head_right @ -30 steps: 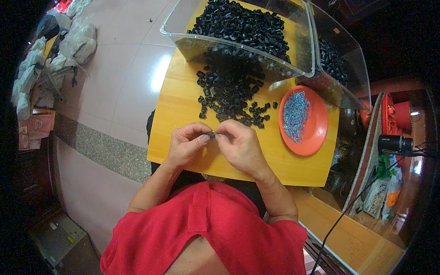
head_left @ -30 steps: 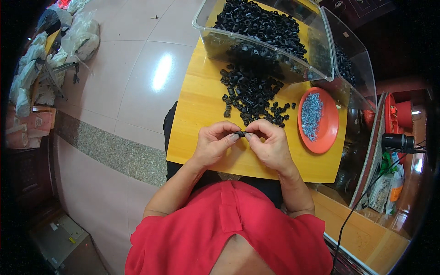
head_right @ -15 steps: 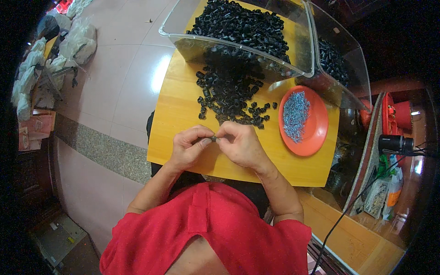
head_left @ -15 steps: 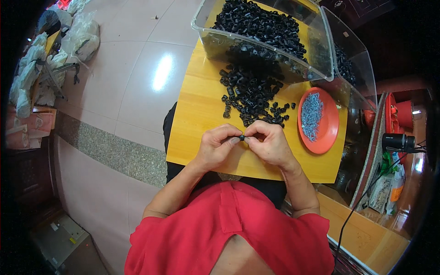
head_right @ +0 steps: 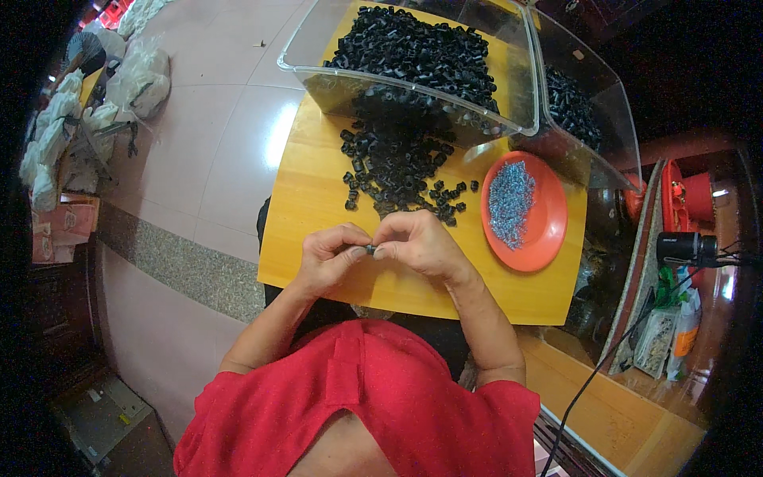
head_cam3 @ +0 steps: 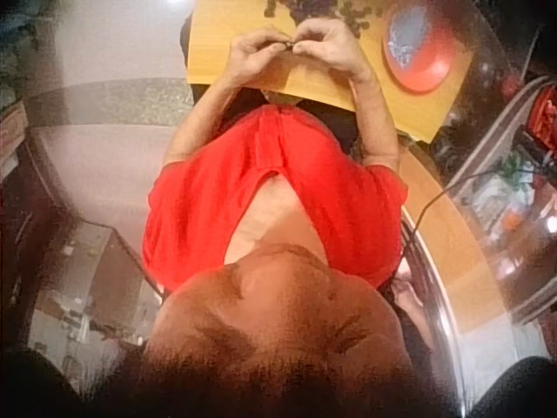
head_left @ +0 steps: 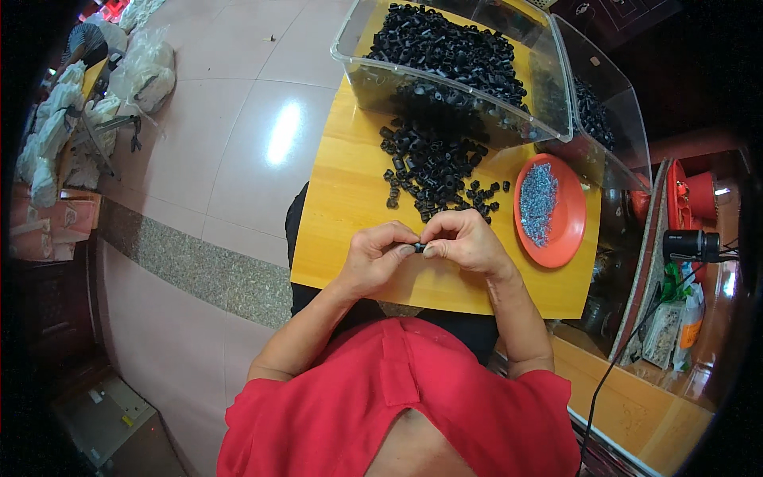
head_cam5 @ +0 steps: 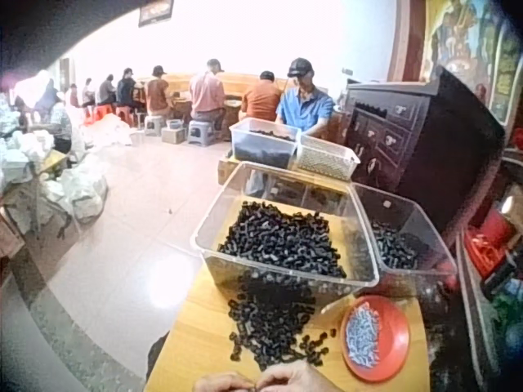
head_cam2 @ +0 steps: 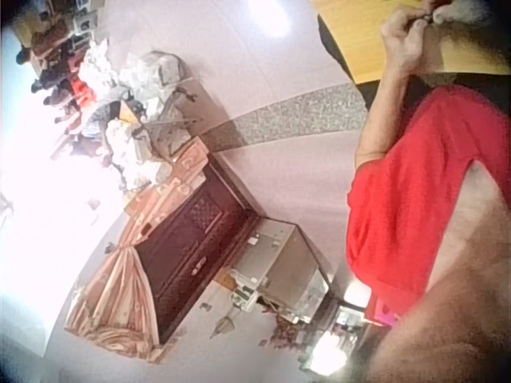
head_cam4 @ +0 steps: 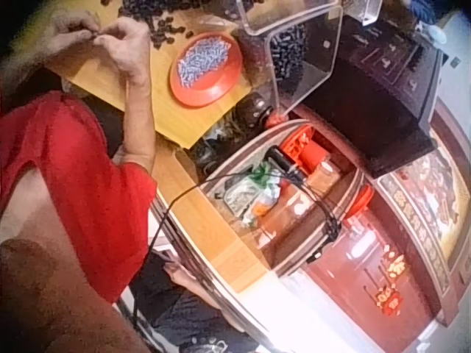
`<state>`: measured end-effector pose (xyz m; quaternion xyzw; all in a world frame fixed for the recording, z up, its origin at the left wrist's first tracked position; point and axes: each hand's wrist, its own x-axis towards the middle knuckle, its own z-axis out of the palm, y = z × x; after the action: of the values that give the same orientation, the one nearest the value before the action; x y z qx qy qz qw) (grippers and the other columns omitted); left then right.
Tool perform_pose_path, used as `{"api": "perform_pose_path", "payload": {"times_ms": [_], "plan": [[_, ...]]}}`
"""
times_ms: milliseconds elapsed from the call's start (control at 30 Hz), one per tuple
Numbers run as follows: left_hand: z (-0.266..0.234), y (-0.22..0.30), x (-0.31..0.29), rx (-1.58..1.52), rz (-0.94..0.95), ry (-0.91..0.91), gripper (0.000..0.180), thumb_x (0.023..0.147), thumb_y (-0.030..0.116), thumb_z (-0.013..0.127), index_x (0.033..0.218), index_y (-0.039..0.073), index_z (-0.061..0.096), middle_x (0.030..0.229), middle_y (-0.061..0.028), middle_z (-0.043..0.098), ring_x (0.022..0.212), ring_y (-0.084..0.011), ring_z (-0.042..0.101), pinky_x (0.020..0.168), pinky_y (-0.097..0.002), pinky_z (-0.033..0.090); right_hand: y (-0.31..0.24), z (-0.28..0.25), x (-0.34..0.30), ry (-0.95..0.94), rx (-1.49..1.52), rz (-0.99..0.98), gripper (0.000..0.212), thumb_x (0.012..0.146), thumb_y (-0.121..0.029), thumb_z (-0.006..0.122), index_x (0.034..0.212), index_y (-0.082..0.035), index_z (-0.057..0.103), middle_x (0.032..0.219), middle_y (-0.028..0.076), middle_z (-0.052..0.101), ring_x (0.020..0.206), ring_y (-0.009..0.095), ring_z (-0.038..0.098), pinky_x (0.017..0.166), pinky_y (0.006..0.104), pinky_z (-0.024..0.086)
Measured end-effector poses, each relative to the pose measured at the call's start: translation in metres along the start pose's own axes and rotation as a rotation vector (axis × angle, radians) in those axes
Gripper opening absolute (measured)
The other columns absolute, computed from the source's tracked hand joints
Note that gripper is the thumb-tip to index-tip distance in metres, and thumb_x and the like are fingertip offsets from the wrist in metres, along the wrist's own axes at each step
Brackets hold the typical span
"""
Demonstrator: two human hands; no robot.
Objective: The person assembles small cord locks by taking plastic components and springs, and fitting the springs into the plastic parts by hand.
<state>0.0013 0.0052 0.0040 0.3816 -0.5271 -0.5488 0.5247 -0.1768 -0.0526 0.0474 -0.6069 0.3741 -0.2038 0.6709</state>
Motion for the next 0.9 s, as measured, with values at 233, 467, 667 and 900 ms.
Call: {"api": "perform_pose_path", "payload": {"times_ms": [233,467,667,900], "plan": [[0.002,-0.002,-0.004,-0.011,-0.048,0.082,0.01,0.076,-0.006,0.056,0.085,-0.003,0.059,0.082,-0.0079,0.06,0.076,-0.0135,0.055,0.068,-0.0241,0.043,0.002,0.012,0.004,0.117,-0.109,-0.042,0.011,0.07,-0.002,0.069,0.076,-0.001,0.059,0.068,-0.001,0.056,0.063,0.004,0.05,0.056,0.018,0.041],[0.004,-0.005,-0.001,-0.01,-0.029,0.048,0.015,0.077,-0.004,0.057,0.092,-0.003,0.059,0.083,-0.0082,0.061,0.077,-0.0113,0.057,0.068,-0.0228,0.045,-0.003,0.01,-0.005,0.153,-0.134,-0.043,0.008,0.071,-0.001,0.065,0.076,-0.001,0.058,0.067,0.0,0.055,0.063,0.006,0.05,0.056,0.021,0.041],[0.013,-0.003,-0.003,-0.195,-0.07,0.071,0.039,0.082,0.003,0.058,0.119,0.0,0.046,0.09,-0.0053,0.057,0.075,-0.0087,0.053,0.067,-0.0211,0.044,-0.069,-0.058,-0.04,0.656,-0.549,-0.273,0.005,0.071,-0.004,0.062,0.075,-0.002,0.06,0.068,0.003,0.058,0.065,0.011,0.055,0.06,0.0247,0.044],[0.013,-0.005,0.003,-0.226,-0.15,0.089,0.034,0.082,0.001,0.058,0.114,-0.001,0.049,0.09,-0.0053,0.057,0.079,-0.01,0.053,0.07,-0.022,0.043,-0.087,-0.184,-0.071,1.258,-0.938,-0.313,0.025,0.075,-0.016,0.067,0.089,0.003,0.061,0.07,0.009,0.062,0.061,0.012,0.056,0.057,0.0252,0.045]]}}
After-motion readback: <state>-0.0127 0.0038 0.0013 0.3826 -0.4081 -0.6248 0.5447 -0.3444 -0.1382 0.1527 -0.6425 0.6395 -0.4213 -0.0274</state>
